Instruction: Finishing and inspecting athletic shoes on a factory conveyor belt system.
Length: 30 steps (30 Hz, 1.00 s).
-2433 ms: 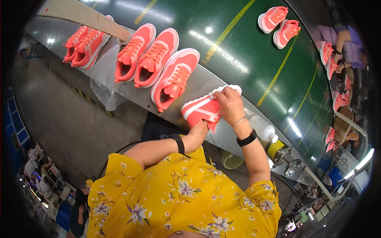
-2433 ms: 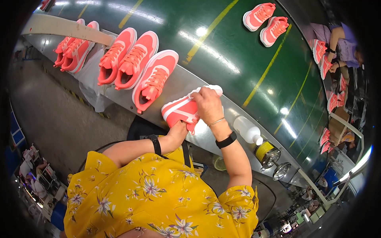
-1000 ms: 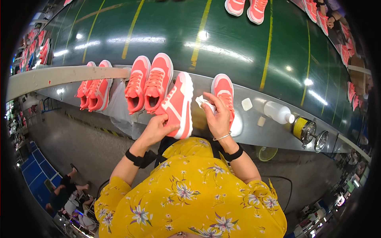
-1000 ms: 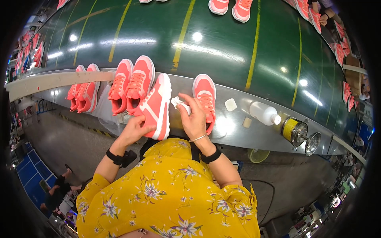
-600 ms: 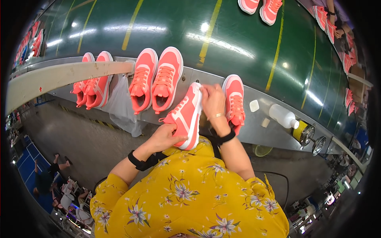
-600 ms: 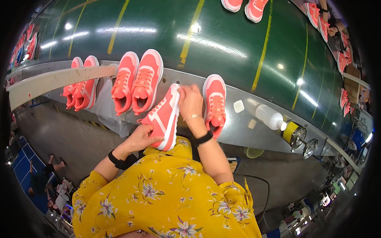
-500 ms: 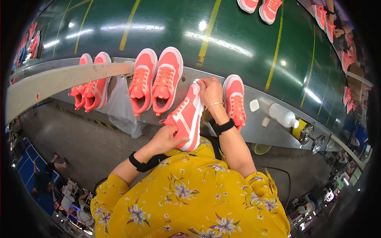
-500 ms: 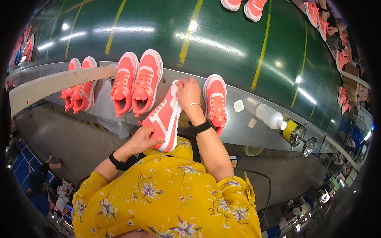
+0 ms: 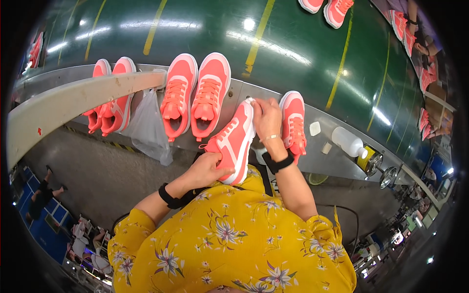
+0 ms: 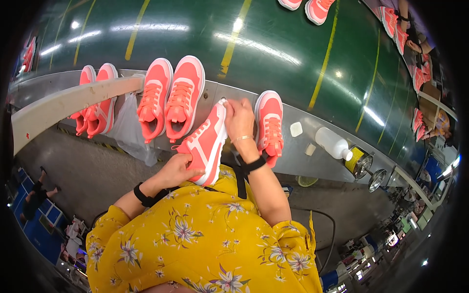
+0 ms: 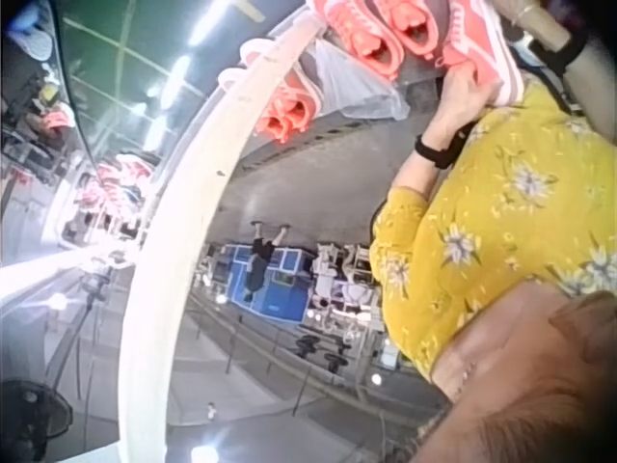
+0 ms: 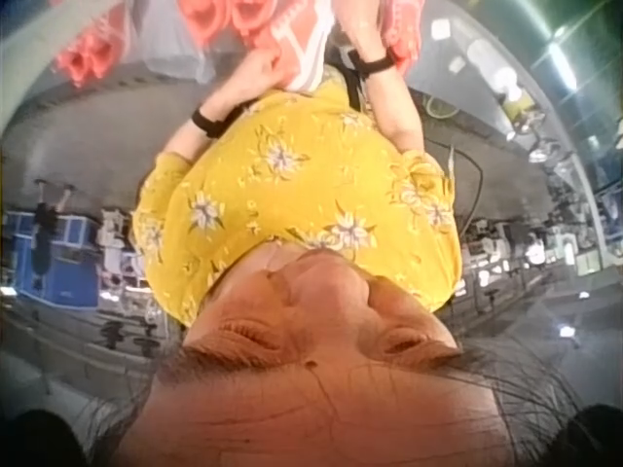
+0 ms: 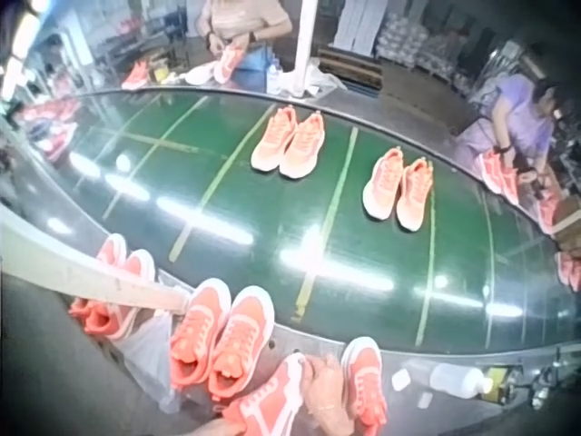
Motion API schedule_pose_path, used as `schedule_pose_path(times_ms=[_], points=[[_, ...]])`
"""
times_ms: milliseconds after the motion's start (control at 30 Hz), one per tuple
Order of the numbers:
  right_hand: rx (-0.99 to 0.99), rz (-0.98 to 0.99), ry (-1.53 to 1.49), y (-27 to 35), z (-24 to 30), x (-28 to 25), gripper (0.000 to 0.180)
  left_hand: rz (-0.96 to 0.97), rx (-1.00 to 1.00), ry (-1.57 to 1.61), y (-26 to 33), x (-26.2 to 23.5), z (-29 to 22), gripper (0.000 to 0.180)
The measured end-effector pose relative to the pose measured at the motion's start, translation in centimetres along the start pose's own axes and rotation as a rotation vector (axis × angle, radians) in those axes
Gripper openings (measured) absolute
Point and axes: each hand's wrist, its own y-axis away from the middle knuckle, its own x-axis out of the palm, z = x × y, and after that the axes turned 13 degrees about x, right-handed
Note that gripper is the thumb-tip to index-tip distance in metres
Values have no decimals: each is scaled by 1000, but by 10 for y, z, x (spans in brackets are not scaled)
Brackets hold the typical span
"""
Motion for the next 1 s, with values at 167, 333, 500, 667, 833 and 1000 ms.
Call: schedule_pose_path(times_ms=[167, 333, 500, 667, 833, 1000], points=[[-74, 15, -76, 67, 10, -28, 12, 28, -12, -15, 0, -2, -5, 48], [-9, 2, -32, 22, -1, -14, 14, 15, 26, -33, -3, 6, -10, 46], [172, 228, 8, -38, -3, 6, 18, -3, 15, -37, -6, 17, -12, 46], [350, 478, 93, -69, -5, 10, 21, -12, 60, -69, -14, 12, -23, 44], [448, 320, -97, -66, -23, -3, 24, -23, 251, -577, -16, 23, -19, 27], [420, 325, 66, -66, -8, -36, 27, 40, 404, -1054, -25, 78, 45, 10]])
